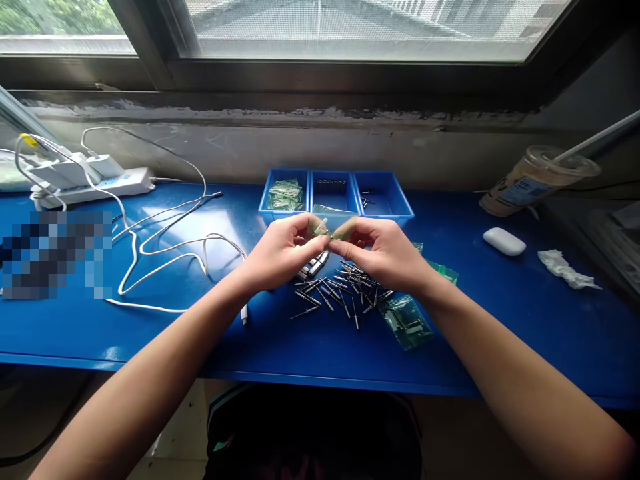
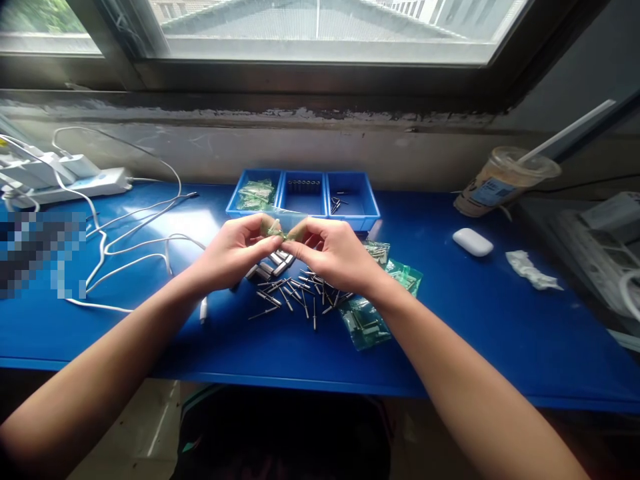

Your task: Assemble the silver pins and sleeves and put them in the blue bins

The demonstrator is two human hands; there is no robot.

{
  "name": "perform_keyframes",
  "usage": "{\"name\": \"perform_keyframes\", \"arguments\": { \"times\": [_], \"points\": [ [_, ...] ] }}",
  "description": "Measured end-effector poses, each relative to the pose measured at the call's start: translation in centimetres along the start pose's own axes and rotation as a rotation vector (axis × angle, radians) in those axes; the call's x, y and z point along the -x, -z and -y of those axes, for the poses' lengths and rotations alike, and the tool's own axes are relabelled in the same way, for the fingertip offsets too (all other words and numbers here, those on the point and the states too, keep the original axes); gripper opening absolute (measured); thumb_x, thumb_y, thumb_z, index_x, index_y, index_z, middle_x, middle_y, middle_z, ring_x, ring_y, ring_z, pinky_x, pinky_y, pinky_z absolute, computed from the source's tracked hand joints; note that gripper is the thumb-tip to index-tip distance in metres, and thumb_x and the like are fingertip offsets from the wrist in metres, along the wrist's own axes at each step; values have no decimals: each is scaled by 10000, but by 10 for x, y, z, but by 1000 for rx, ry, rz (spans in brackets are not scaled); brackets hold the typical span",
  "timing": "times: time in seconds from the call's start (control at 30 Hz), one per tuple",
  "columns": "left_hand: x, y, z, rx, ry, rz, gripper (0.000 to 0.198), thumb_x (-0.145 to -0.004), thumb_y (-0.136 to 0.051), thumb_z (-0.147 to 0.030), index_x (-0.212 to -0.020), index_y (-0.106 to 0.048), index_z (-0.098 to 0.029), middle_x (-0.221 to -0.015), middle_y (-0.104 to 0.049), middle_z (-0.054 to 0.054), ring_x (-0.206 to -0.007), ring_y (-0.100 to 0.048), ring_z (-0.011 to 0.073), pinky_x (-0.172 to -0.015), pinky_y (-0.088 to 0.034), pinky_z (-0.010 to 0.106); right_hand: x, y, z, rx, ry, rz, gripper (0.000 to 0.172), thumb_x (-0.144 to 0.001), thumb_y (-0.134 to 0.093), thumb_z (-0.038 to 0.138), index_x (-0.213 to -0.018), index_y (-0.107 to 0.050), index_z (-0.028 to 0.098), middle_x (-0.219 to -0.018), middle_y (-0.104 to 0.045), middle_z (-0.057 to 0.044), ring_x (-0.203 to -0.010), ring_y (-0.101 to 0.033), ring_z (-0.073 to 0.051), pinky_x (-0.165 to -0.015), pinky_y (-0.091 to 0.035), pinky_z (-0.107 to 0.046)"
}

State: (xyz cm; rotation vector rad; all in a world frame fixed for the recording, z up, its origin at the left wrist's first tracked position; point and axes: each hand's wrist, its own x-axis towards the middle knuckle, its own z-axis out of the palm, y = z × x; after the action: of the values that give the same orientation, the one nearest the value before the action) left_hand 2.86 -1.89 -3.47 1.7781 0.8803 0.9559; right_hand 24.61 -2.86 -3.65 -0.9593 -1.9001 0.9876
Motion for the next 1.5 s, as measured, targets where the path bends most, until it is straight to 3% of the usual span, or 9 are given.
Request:
{"name": "perform_keyframes", "arguments": {
  "times": [0.17,0.3,0.57,0.87,1.17,1.3,1.5],
  "points": [
    [1,1,-6,-30,67,66,257,-852,-683,-376,-811,-580,-144,-725,-509,-22,-637,-442,99,-554,-344,208,-1,-1,-1,62,66,17,229,-912,-847,395,-922,-791,173,-886,-769,-45,-730,-650,-152,-638,-503,-279],
    [3,4,-9,-38,98,124,235,-847,-673,-362,-856,-595,-141,-733,-520,-19,-649,-453,106,-557,-352,208,-1,-1,-1,60,66,18,262,-900,-854,428,-920,-790,175,-871,-756,-49,-714,-632,-149,-617,-496,-277],
    [3,9,-6,144,145,194,346,-852,-788,-432,-873,-602,-142,-690,-501,-42,-596,-404,83,-519,-306,190,1,2,2,28,26,46,328,-885,-857,491,-911,-770,175,-847,-719,-50,-706,-613,-151,-594,-498,-271],
    [0,8,-7,195,92,77,406,-786,-927,-397,-772,-626,-125,-702,-587,-19,-631,-491,83,-575,-389,192,1,5,2,8,-24,13,317,-879,-867,463,-913,-737,176,-833,-697,-30,-707,-610,-149,-599,-491,-270],
    [0,5,-8,138,62,68,368,-847,-867,-434,-840,-693,-110,-779,-639,12,-691,-537,101,-615,-425,200,1,6,5,25,-3,52,217,-923,-829,384,-915,-754,180,-851,-716,-22,-725,-623,-144,-625,-493,-265],
    [-1,4,-8,149,87,33,354,-797,-903,-406,-838,-699,-119,-788,-657,15,-720,-572,119,-636,-445,207,1,5,6,46,19,41,235,-923,-825,391,-897,-737,175,-835,-702,-27,-706,-607,-146,-598,-478,-268],
    [0,4,-5,161,67,34,380,-832,-864,-467,-854,-705,-123,-820,-671,27,-751,-599,128,-685,-477,219,1,3,7,48,17,27,277,-916,-829,425,-888,-722,171,-821,-688,-35,-699,-594,-151,-585,-468,-275]
  ]
}}
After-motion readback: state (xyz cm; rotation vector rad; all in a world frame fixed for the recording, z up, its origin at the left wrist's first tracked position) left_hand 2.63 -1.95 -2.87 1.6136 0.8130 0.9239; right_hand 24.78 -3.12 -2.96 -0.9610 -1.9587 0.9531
